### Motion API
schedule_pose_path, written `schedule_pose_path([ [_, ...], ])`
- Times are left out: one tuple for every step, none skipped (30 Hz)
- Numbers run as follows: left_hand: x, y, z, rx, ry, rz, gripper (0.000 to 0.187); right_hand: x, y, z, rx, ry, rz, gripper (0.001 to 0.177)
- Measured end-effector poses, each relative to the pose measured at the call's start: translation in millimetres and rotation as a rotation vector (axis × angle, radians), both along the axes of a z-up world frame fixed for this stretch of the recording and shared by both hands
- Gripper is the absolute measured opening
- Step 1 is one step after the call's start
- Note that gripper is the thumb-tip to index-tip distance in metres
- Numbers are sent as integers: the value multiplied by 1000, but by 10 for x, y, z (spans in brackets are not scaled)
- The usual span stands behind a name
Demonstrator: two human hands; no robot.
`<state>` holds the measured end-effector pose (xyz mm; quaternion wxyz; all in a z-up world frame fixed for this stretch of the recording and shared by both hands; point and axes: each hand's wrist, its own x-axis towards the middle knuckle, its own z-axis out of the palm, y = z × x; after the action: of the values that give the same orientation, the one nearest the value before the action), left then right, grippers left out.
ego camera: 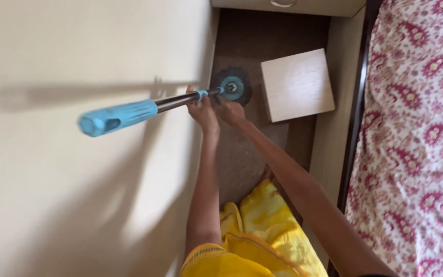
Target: Mopping the floor in a bedroom and hallway area using a spin mop.
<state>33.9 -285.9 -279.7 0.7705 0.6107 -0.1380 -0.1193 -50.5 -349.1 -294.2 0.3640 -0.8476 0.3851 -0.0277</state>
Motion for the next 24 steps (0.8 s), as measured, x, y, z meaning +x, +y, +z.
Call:
schedule_pose_path([
  [90, -274, 19, -6, -4, -9, 57, -212, -209, -479, -6, -4, -9, 58],
  [176, -545, 31, 54, -40, 38, 47, -422, -414, -967, 16, -11, -52, 51],
  [210, -754, 27, 121, -71, 80, 37, -692, -536, -1468, 45, -13, -102, 46],
  [292, -1004, 175, 123, -70, 66, 37, -919, -691, -1897, 46, -12, -116, 46],
  [353, -1205, 300, 127, -137, -5, 33, -1179, -761, -2337, 155, 17, -253, 51],
  [421, -1410, 421, 129, -204, -77, 28, -1437, -813, -2776, 262, 45, -391, 57],
  [447, -1616, 417, 126, -206, -87, 28, -1542, -865, -2739, 261, 42, -402, 57],
  [473, -1811, 412, 122, -245, -79, 22, -1645, -904, -2704, 462, 70, -626, 53],
  [510, -1979, 397, 120, -287, -72, 17, -1723, -905, -2689, 672, 95, -841, 50],
  [607, -2129, 107, 119, -293, -83, 17, -1907, -900, -3134, 676, 87, -850, 50],
  [676, -2297, -192, 130, -293, -121, 13, -2125, -902, -3581, 741, 12, -1023, 53],
  [745, -2464, -492, 140, -293, -159, 9, -2336, -895, -4029, 805, -68, -1195, 57],
  [746, -2616, -782, 126, -295, -171, 9, -2397, -980, -4000, 794, -81, -1207, 57],
  [745, -2762, -1076, 191, -313, -161, 10, -2456, -1050, -3975, 755, -92, -1419, 51],
  [762, -2851, -1373, 263, -337, -153, 14, -2478, -1028, -3972, 718, -105, -1630, 48],
  [755, -2970, -1289, 254, -345, -166, 14, -2456, -1129, -3873, 718, -120, -1642, 48],
  [688, -2999, -1234, 248, -354, -215, 13, -2527, -1112, -3742, 761, -168, -1769, 54],
  [629, -3027, -1174, 241, -363, -264, 12, -2590, -1096, -3607, 801, -218, -1896, 59],
  [679, -3165, -1223, 241, -362, -277, 12, -2682, -1174, -3927, 801, -219, -1909, 59],
  [732, -3298, -1263, 170, -346, -287, 12, -2773, -1242, -4237, 869, -434, -1961, 64],
  [785, -3365, -1301, 111, -328, -300, 12, -2856, -1194, -4534, 939, -646, -2006, 69],
  [783, -3434, -1323, 122, -326, -316, 12, -2994, -1066, -4423, 944, -640, -2025, 69],
  [825, -3497, -1315, 85, -330, -320, 13, -2868, -1071, -4372, 958, -632, -2022, 68],
  [870, -3556, -1289, 48, -333, -324, 16, -2568, -1092, -4330, 972, -625, -2019, 68],
])
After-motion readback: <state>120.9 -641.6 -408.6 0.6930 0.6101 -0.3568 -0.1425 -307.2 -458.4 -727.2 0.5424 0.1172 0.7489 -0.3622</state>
